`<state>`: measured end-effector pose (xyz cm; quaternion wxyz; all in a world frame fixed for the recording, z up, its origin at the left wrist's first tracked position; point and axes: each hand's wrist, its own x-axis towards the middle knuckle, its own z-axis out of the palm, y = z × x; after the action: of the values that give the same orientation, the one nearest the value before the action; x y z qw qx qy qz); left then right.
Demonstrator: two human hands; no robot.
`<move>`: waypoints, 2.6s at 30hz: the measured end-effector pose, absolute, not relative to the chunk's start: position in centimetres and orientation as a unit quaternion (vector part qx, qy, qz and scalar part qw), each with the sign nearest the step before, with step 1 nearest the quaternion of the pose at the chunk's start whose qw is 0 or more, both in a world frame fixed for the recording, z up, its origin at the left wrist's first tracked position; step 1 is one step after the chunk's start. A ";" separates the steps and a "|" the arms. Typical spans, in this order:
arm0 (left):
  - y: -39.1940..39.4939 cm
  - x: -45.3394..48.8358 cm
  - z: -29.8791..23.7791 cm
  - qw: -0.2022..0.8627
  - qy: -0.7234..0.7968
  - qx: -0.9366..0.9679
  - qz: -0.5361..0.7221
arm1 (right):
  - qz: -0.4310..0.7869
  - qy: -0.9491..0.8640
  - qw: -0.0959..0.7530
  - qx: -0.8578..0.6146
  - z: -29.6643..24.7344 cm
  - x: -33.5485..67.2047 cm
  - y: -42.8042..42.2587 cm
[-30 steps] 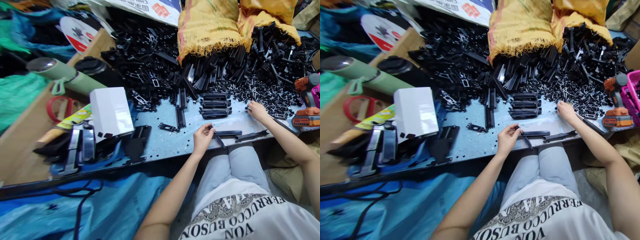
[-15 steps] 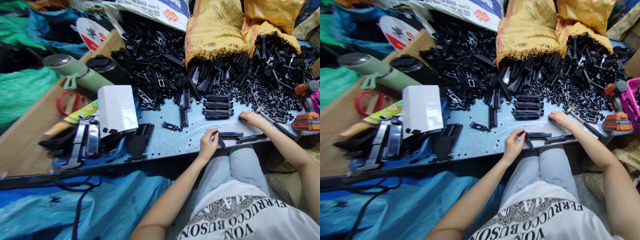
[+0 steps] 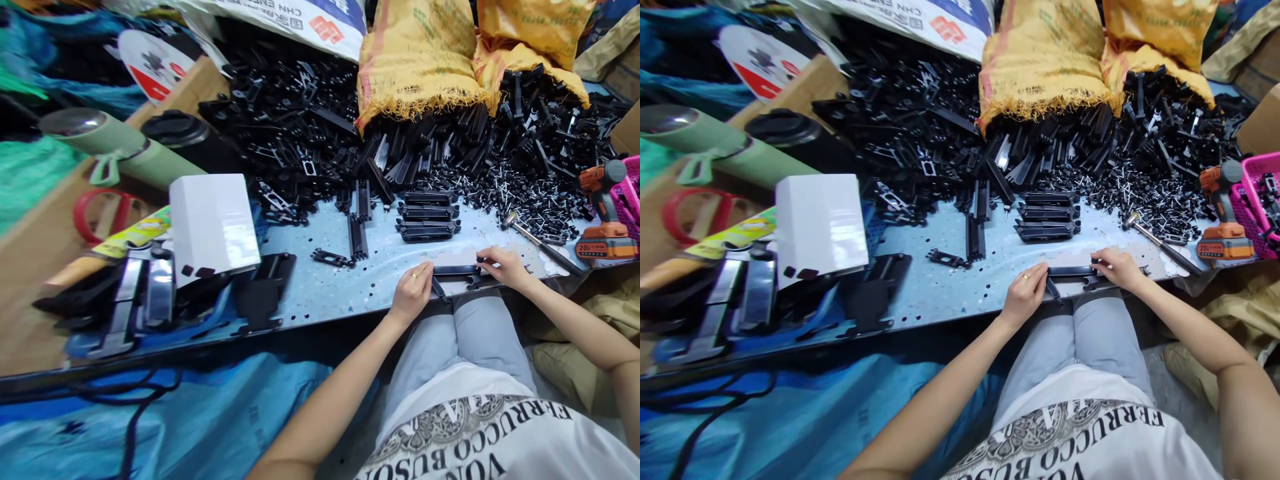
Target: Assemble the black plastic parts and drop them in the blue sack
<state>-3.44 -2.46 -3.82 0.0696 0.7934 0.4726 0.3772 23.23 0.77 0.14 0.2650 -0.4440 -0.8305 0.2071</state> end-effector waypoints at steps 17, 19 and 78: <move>-0.8 3.4 0.8 0.139 0.409 0.894 0.122 | 0.081 -0.916 0.145 -0.366 -2.4 25.6 -1.0; -0.7 4.1 0.6 0.138 0.422 0.890 0.105 | 0.067 -0.921 0.125 -0.362 -2.5 25.6 -0.7; 6.7 -15.8 1.0 -0.005 0.732 0.606 0.312 | -0.084 -0.811 0.217 -0.537 6.0 24.0 20.6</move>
<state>-15.81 6.66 0.96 -0.0050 0.6061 0.7316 0.3121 23.96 20.64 6.02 0.2167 -0.5367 -0.8111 -0.0838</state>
